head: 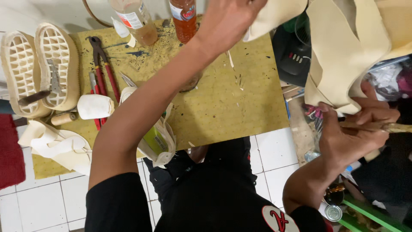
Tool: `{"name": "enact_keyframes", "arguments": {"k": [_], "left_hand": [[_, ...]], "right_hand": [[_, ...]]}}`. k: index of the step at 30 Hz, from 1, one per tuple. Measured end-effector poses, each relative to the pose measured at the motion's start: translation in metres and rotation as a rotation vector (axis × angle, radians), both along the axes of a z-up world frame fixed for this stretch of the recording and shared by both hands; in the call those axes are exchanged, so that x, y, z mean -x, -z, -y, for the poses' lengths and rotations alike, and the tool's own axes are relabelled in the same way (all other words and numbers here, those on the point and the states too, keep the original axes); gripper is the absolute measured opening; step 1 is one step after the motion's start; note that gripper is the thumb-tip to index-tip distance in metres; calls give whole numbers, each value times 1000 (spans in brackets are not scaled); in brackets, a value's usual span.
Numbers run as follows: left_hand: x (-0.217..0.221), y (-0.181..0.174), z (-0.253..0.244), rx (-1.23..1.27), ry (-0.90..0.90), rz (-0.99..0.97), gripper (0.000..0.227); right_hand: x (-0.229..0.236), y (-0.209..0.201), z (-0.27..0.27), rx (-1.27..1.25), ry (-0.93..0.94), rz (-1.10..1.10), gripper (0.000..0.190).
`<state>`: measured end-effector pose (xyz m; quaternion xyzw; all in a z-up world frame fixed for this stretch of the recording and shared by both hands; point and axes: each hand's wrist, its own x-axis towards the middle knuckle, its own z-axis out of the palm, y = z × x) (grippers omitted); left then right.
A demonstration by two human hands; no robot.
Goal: The person applies glue to the sole and edges of a shoe using a brush. They repeatedly dip the brush into a container of adhesive and spread it across the shoe's surface.
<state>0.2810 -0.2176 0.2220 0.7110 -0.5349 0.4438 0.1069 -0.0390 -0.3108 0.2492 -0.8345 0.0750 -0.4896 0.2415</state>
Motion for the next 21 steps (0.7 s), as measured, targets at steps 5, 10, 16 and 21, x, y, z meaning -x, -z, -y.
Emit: {"name": "enact_keyframes", "arguments": {"k": [5,10,16,21], "left_hand": [[31,43,-9,-307,157,-198,29],[57,84,-38,-421,229,-226,12],[48,94,-43,-563,148,-507,43],[36,86,-36,-497,175,-797,76]], "right_hand": [[9,8,4,-67,2,-12,52],[15,23,15,-141,3,-40,53],[-19,31,10,18,-17,-62,49],[-60,48,-2,-167,105,-295,57]]}}
